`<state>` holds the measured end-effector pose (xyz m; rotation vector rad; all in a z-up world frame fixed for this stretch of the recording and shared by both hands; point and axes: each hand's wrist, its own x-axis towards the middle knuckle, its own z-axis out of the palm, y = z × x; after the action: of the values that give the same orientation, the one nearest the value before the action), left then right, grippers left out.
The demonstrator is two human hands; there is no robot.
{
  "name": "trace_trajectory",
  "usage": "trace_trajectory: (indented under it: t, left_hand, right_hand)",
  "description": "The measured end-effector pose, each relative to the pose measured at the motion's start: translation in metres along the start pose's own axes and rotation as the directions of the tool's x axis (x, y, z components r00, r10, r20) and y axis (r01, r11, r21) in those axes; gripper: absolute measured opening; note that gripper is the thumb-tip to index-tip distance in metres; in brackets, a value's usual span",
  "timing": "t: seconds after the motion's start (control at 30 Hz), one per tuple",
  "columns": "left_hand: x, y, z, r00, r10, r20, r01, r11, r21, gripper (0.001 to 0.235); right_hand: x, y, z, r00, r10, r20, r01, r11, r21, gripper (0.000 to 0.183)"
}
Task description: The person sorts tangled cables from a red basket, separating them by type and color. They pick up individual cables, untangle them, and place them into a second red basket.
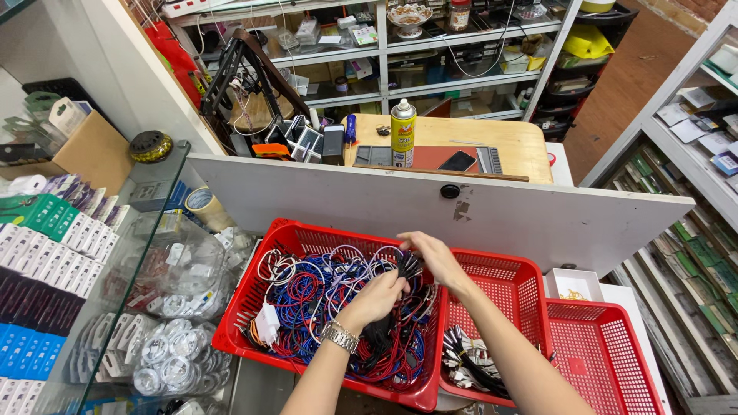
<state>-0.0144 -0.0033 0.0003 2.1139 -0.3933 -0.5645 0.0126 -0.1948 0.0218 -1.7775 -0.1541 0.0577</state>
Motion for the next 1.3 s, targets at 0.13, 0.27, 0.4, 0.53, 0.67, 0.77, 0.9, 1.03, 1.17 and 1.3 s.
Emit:
trace_trajectory:
  t: [0.13,0.27,0.4,0.53,0.67,0.77,0.9,1.03,1.17,1.3]
  left_hand:
    - [-0.004,-0.003,-0.015,0.991,0.123,-0.045,-0.104,0.949,0.297,0.030]
    - [-0.011,0.008,-0.021,0.991,0.124,0.042,-0.126,0.812,0.569,0.020]
    - [-0.022,0.027,-0.032,0.951,0.290,0.103,-0.290,0.732,0.616,0.017]
    - [-0.034,0.037,-0.038,0.956,0.292,0.014,-0.275,0.882,0.383,0.022]
    - [-0.036,0.036,-0.027,0.950,0.285,-0.132,-0.294,0.954,-0.054,0.027]
    - [-0.032,0.023,-0.021,0.962,0.174,-0.209,-0.209,0.965,-0.158,0.027]
    - [-0.023,0.004,-0.013,0.959,0.016,-0.282,-0.159,0.857,-0.491,0.029]
    - [-0.021,-0.007,-0.005,0.988,-0.041,-0.149,-0.117,0.434,-0.893,0.025]
    - [-0.022,-0.004,-0.003,0.991,0.070,-0.116,-0.123,0.121,-0.985,0.020]
    - [-0.023,0.010,0.001,0.976,0.044,-0.215,-0.220,0.232,-0.948,0.022]
  right_hand:
    - [-0.010,-0.030,-0.034,0.984,0.170,0.049,-0.162,0.977,-0.142,0.056]
    - [-0.020,-0.055,-0.024,0.929,0.022,0.370,0.154,0.886,-0.438,0.059]
    - [-0.017,-0.068,-0.013,0.744,-0.327,0.582,0.617,0.670,-0.412,0.060]
    - [-0.022,-0.061,-0.018,0.826,0.281,0.488,-0.130,0.938,-0.321,0.051]
    - [-0.035,-0.042,-0.004,0.862,0.268,0.430,-0.336,0.938,0.089,0.039]
    - [-0.044,-0.030,0.012,0.880,0.314,0.357,-0.402,0.892,0.205,0.031]
    - [-0.065,-0.027,0.024,0.975,0.219,0.043,-0.211,0.967,-0.142,0.025]
    - [-0.080,-0.019,0.034,0.939,-0.337,-0.064,0.299,0.896,-0.330,0.021]
    - [-0.065,0.005,0.030,0.973,-0.168,-0.158,0.176,0.984,0.035,0.033]
    - [-0.056,0.036,0.034,0.999,-0.035,-0.013,0.024,0.333,0.943,0.042]
